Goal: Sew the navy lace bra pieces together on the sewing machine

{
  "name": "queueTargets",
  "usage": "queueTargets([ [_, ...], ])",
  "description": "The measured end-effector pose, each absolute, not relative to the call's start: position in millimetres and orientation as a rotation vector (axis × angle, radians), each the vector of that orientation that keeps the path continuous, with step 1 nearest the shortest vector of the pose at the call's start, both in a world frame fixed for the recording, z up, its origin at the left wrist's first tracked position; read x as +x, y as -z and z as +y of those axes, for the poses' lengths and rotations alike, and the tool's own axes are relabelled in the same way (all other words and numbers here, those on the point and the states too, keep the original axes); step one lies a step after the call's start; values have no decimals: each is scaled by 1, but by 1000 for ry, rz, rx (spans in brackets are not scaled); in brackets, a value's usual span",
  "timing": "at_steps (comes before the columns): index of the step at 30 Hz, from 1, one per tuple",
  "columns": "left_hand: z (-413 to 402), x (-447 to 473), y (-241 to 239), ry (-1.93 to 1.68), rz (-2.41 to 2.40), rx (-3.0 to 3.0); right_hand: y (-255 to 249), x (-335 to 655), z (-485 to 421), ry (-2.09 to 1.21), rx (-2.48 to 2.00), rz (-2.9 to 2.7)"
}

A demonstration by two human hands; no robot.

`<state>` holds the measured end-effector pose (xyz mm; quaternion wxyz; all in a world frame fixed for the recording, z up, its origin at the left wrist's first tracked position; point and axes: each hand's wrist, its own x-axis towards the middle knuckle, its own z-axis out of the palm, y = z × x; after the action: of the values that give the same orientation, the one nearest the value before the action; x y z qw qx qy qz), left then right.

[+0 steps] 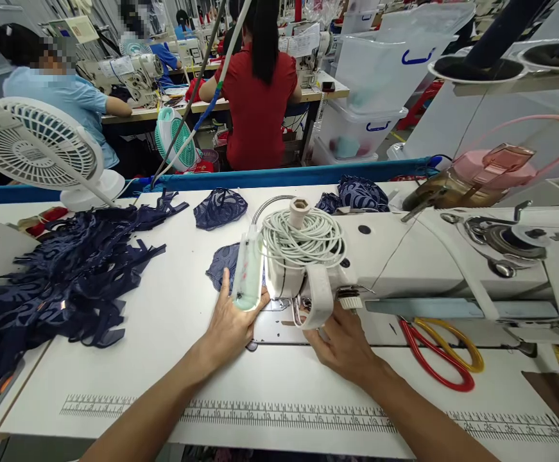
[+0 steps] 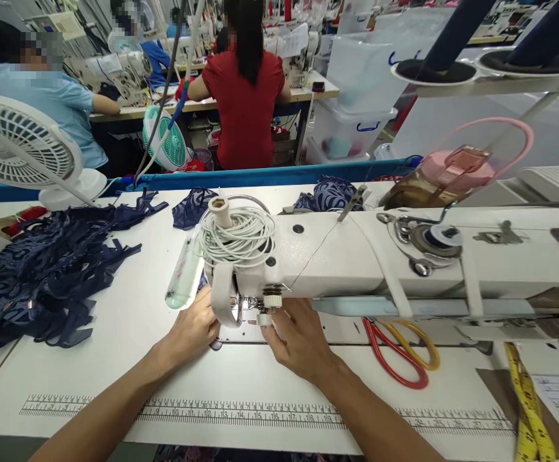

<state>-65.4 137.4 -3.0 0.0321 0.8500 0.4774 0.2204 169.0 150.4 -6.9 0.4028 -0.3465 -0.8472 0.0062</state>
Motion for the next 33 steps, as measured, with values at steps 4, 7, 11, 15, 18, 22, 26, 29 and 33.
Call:
queueTargets([
  [4, 138, -65, 3, -677, 1487, 2607, 7, 171, 154, -39, -978, -2140],
  [7, 139, -65, 3, -674, 1468, 2599, 3, 171, 155, -74, -1037, -2150],
  [11, 141, -66, 1, -679, 1453, 2586, 0, 169, 155, -84, -1030, -2137],
  [15, 139, -67, 0, -685, 1434, 2576, -1, 167, 155, -74, -1022, -2135],
  [18, 136, -67, 0, -693, 1422, 2575, -1, 167, 154, -62, -995, -2118],
  [22, 133, -67, 1, -699, 1405, 2591, 0, 167, 153, -64, -946, -2098],
  [26, 132, -67, 3, -672, 1414, 2623, 3, 168, 151, -75, -935, -2117],
  [29, 133, -66, 3, -652, 1432, 2649, 5, 169, 151, -85, -941, -2132],
  [33, 134, -64, 2, -676, 1465, 2647, 7, 168, 150, -58, -923, -2128],
])
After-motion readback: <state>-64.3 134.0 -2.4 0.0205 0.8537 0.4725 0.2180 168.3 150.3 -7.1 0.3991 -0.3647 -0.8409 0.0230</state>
